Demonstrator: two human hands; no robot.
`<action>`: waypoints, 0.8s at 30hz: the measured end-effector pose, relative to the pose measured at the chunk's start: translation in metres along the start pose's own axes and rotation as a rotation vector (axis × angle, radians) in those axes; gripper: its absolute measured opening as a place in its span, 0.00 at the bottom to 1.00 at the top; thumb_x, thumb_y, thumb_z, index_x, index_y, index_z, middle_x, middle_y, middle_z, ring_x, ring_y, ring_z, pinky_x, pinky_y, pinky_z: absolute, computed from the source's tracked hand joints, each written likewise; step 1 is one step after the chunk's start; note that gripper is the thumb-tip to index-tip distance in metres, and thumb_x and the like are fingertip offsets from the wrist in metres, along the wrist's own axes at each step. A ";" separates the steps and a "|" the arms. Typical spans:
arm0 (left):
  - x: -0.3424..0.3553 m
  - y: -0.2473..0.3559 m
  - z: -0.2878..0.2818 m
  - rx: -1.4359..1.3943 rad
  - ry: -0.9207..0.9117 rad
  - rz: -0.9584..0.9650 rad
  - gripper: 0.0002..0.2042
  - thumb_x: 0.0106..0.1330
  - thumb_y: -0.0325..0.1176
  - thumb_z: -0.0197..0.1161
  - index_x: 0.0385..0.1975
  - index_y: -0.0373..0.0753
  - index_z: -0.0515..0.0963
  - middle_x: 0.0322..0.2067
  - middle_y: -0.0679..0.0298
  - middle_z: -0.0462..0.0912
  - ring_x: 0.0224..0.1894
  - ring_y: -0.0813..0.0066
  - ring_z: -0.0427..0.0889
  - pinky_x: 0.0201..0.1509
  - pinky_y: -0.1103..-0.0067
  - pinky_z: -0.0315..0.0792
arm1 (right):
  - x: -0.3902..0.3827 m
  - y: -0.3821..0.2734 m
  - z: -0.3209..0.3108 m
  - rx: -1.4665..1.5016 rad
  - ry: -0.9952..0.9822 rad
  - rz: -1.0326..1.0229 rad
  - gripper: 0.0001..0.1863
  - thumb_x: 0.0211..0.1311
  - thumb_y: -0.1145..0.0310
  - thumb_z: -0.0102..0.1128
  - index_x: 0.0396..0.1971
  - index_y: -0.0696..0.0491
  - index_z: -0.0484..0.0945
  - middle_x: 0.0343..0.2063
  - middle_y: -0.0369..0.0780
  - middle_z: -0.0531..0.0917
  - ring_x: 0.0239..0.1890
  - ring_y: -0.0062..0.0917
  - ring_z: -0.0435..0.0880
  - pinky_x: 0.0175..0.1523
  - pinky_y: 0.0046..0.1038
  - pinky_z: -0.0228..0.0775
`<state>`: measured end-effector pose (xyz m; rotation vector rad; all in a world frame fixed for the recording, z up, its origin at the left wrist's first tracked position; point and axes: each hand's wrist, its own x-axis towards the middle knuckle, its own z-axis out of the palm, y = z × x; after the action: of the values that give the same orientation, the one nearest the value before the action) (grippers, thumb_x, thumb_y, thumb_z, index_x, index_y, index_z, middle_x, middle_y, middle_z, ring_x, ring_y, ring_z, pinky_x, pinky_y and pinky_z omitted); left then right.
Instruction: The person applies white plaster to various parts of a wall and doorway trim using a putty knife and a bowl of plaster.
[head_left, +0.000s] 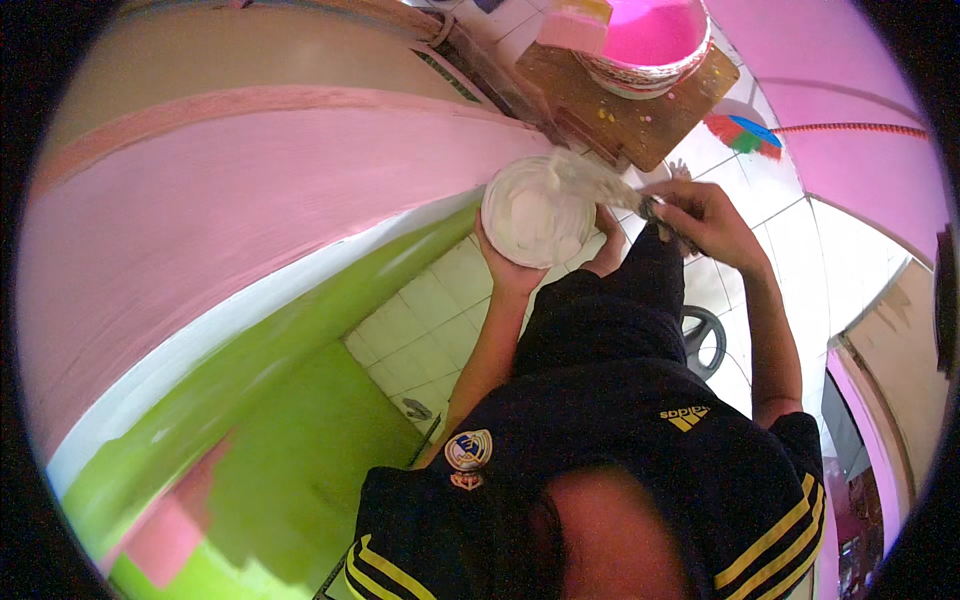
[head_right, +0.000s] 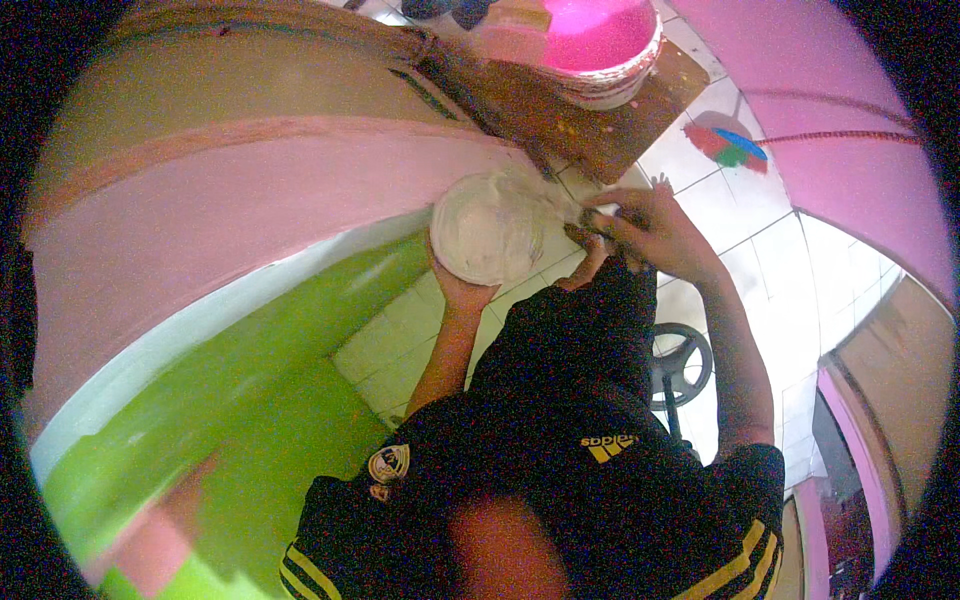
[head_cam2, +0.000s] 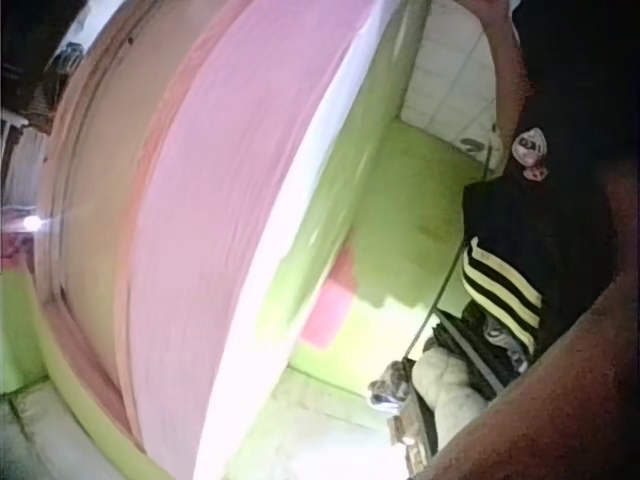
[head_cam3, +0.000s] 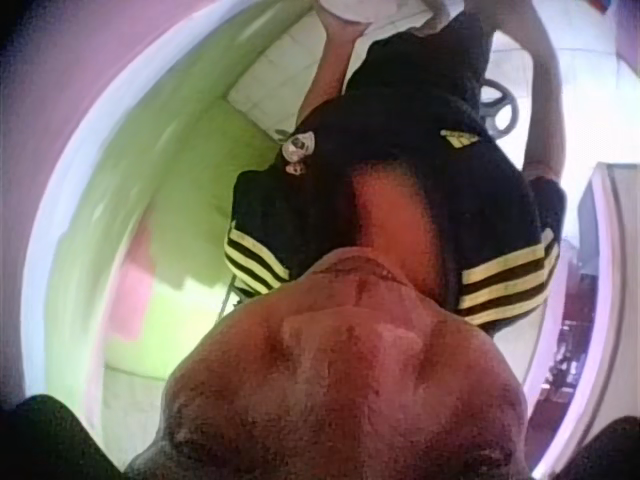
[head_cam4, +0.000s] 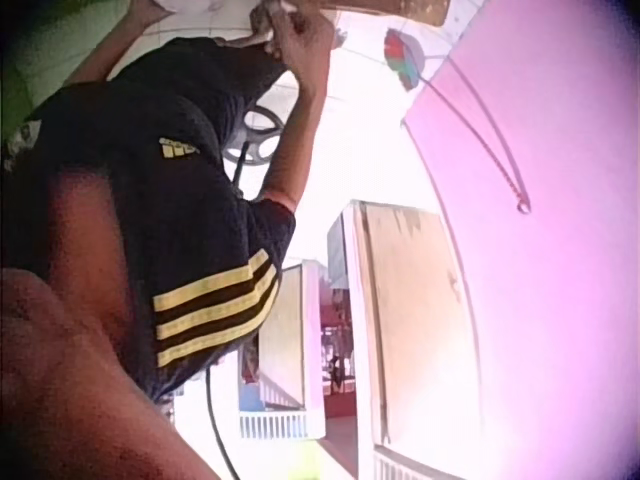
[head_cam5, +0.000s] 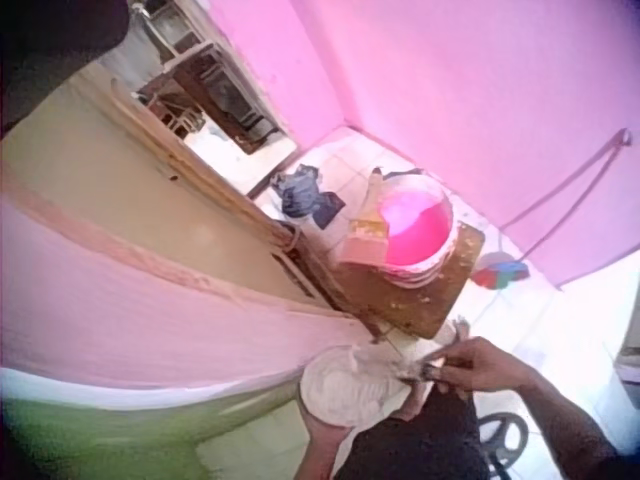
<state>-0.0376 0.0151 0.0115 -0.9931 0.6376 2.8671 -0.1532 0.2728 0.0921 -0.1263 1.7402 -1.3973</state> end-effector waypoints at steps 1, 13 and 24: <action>0.002 -0.001 0.002 -0.013 -0.019 -0.029 0.33 0.61 0.63 0.40 0.62 0.50 0.61 0.62 0.62 0.63 0.63 0.58 0.61 0.65 0.56 0.56 | -0.011 0.008 -0.002 -0.008 -0.003 0.038 0.16 0.64 0.65 0.54 0.48 0.57 0.76 0.19 0.35 0.77 0.14 0.11 0.70 0.17 0.15 0.60; 0.005 -0.006 0.041 0.091 -0.092 -0.120 0.32 0.62 0.62 0.40 0.61 0.48 0.63 0.61 0.61 0.65 0.62 0.59 0.63 0.64 0.57 0.58 | -0.030 0.037 -0.002 -0.102 0.115 -0.069 0.13 0.63 0.70 0.53 0.46 0.55 0.78 0.16 0.34 0.76 0.15 0.12 0.70 0.17 0.17 0.61; 0.006 -0.003 0.032 -0.010 -0.081 -0.148 0.33 0.61 0.63 0.40 0.61 0.49 0.63 0.60 0.62 0.65 0.62 0.59 0.63 0.63 0.57 0.58 | -0.016 0.039 0.005 0.065 0.015 0.044 0.15 0.65 0.65 0.51 0.48 0.55 0.76 0.16 0.32 0.73 0.12 0.11 0.67 0.16 0.15 0.58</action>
<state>-0.0605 0.0297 0.0295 -0.8802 0.5212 2.7677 -0.1231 0.2926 0.0686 -0.0418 1.6983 -1.4238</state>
